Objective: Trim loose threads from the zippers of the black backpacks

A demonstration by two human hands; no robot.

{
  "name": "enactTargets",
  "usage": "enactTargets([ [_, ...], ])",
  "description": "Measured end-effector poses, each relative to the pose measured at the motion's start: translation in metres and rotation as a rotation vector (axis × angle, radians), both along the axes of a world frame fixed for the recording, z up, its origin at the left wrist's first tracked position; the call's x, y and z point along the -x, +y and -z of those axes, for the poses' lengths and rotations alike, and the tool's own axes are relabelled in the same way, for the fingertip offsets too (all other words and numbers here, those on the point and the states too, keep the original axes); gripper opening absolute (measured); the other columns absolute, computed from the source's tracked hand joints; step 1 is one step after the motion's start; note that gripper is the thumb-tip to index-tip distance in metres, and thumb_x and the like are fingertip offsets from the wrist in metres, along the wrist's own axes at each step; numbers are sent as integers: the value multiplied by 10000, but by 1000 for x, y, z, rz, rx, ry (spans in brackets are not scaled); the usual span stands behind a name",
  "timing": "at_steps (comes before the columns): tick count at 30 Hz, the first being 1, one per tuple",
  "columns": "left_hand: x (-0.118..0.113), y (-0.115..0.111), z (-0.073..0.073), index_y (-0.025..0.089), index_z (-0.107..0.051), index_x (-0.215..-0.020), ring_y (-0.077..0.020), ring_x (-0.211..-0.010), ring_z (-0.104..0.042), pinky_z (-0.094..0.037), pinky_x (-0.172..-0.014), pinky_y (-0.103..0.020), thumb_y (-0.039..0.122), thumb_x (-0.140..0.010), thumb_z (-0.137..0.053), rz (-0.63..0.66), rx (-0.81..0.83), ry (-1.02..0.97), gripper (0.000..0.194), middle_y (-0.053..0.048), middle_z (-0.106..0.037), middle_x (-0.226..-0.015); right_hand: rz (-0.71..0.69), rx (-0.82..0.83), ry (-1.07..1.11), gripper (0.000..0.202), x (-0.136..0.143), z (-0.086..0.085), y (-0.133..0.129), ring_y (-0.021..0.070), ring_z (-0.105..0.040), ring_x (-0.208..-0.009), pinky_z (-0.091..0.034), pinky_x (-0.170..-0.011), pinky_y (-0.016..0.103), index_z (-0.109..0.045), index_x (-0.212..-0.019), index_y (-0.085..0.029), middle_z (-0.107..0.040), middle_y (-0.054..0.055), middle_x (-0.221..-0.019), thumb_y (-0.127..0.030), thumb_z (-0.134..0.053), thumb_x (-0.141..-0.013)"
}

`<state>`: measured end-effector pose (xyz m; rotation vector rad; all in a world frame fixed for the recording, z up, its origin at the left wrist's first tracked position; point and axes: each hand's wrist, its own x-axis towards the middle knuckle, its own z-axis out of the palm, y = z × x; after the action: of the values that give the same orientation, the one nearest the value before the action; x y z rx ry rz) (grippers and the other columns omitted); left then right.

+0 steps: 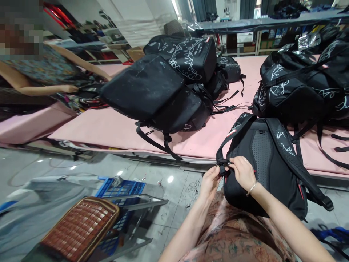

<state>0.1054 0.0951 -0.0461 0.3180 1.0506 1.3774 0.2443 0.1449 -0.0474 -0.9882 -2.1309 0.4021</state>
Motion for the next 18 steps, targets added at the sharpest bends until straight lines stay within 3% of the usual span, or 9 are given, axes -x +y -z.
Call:
enactTargets([
  [10, 0, 1, 2, 114, -681, -764, -156, -744, -628, -433, -750, -245, 330, -662, -704, 29, -13, 4, 240, -80, -705, -791, -26, -54, -153, 198, 2, 1, 0, 218, -520, -820, -425, -755, 348, -585, -946, -137, -601, 93, -865, -206, -401, -922],
  [18, -2, -1, 4, 125, -640, -742, -156, -753, -611, -425, -779, -264, 309, -676, -688, 12, -47, 46, 202, -62, -690, -760, 20, -34, -79, 216, 4, 0, -2, 203, -540, -773, -444, -744, 340, -589, -898, -154, -612, 82, -813, -182, -376, -918],
])
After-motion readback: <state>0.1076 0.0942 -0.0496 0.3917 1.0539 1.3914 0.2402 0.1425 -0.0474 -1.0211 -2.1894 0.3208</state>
